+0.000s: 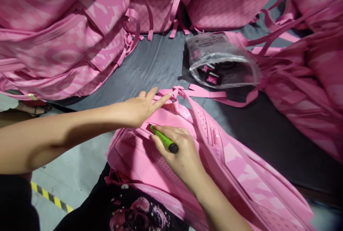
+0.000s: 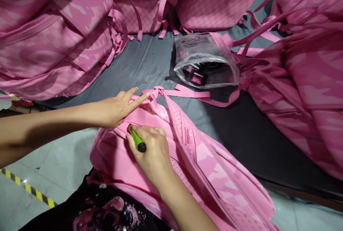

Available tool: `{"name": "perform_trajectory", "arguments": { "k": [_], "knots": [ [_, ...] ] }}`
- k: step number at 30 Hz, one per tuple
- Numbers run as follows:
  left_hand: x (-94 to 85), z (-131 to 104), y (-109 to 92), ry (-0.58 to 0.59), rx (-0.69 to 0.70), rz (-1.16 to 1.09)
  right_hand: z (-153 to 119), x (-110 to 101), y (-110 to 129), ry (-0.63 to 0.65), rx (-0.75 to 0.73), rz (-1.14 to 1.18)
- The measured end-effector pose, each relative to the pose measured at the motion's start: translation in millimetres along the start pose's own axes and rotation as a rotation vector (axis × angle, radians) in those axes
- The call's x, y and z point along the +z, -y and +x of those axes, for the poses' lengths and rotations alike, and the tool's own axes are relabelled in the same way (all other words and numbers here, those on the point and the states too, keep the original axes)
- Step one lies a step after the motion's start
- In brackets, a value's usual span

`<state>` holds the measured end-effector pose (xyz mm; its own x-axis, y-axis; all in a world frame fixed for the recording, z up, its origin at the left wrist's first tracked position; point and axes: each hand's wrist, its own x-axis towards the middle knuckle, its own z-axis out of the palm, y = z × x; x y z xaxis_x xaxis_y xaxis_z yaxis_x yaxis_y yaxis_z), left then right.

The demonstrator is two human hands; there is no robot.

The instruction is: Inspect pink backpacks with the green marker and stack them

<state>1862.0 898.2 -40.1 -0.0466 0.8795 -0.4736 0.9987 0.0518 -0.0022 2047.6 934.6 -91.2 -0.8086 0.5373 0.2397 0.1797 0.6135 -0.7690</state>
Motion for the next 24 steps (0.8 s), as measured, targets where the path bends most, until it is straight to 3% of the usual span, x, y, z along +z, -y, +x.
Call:
{"name": "perform_trajectory", "arguments": {
  "k": [4, 9, 12, 24],
  "knots": [
    [-2.3, -0.7, -1.8, 0.013, -0.012, -0.016, 3.9, 1.8, 4.1, 0.043, -0.004, 0.013],
    [-0.2, 0.5, -1.3, -0.011, -0.032, -0.035, -12.1, -15.2, -1.6, -0.085, -0.038, -0.25],
    [3.0, 0.4, -0.2, -0.041, -0.039, -0.06, -19.4, -19.5, -5.2, -0.104, -0.044, -0.279],
    [5.3, -0.6, 8.4, -0.035, 0.029, -0.055, 6.7, 6.0, 8.2, 0.016, 0.059, 0.001]
  ]
}}
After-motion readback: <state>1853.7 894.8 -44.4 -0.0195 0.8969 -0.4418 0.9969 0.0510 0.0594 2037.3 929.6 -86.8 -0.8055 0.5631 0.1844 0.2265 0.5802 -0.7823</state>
